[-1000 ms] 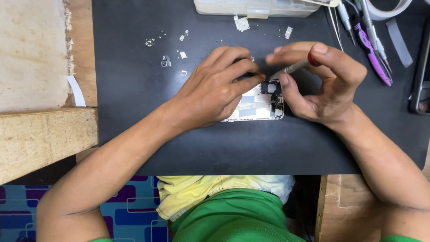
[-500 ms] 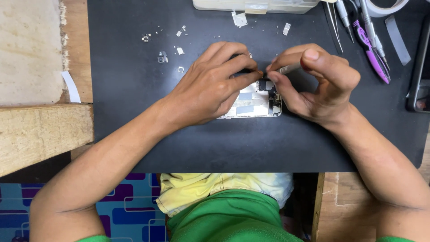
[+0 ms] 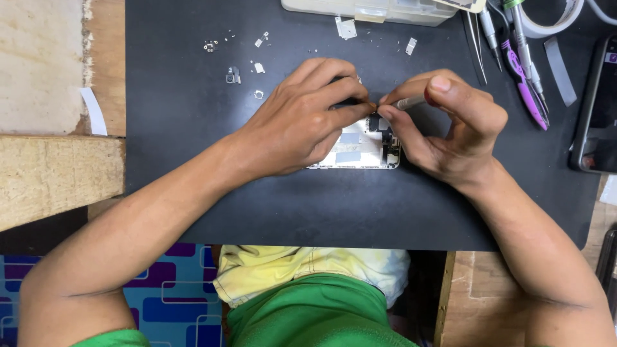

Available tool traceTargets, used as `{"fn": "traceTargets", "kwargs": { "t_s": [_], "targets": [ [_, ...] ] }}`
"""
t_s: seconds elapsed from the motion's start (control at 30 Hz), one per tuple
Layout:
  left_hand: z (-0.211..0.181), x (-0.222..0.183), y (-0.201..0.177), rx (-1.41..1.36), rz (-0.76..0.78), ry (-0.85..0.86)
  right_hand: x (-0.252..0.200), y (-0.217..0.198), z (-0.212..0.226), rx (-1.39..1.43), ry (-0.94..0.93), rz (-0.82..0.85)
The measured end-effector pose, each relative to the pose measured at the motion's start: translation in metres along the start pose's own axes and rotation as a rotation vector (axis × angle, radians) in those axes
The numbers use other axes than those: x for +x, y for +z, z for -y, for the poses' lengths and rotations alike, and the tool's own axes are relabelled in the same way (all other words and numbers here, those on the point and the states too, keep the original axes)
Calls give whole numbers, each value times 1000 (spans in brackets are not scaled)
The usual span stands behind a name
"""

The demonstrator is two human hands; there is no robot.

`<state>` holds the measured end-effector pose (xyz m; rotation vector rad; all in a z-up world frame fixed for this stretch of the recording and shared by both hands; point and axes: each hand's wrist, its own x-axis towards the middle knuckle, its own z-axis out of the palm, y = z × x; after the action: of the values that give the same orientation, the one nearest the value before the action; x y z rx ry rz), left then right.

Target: Repairing a smartphone by connecting internal ribbon cables and securing components with a screwdriver.

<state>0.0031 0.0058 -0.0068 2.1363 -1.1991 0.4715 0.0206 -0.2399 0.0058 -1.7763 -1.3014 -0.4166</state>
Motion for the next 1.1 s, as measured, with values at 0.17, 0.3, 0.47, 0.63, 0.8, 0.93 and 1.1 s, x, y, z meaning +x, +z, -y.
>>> {"fn": "traceTargets", "kwargs": {
  "t_s": [0.17,0.3,0.47,0.63,0.8,0.93,1.1],
  "targets": [
    [0,0,0,-4,1,-1,4,-1,5,10,14,24],
    [0,0,1,4,8,-1,-4,0,1,14,59,3],
    [-1,1,-1,-5,15,-9,-8,3,-1,28,83,-13],
    [1,1,-1,-11,43,-6,-15,0,-5,116,116,-265],
    [0,3,-3,-39,30,-4,-63,-10,-32,83,677,-485],
    [0,4,-2,-67,23,-1,-41,-12,-22,86,575,-388],
    [1,3,-2,-50,34,-3,-24,-7,-12,136,575,-338]
  ]
}}
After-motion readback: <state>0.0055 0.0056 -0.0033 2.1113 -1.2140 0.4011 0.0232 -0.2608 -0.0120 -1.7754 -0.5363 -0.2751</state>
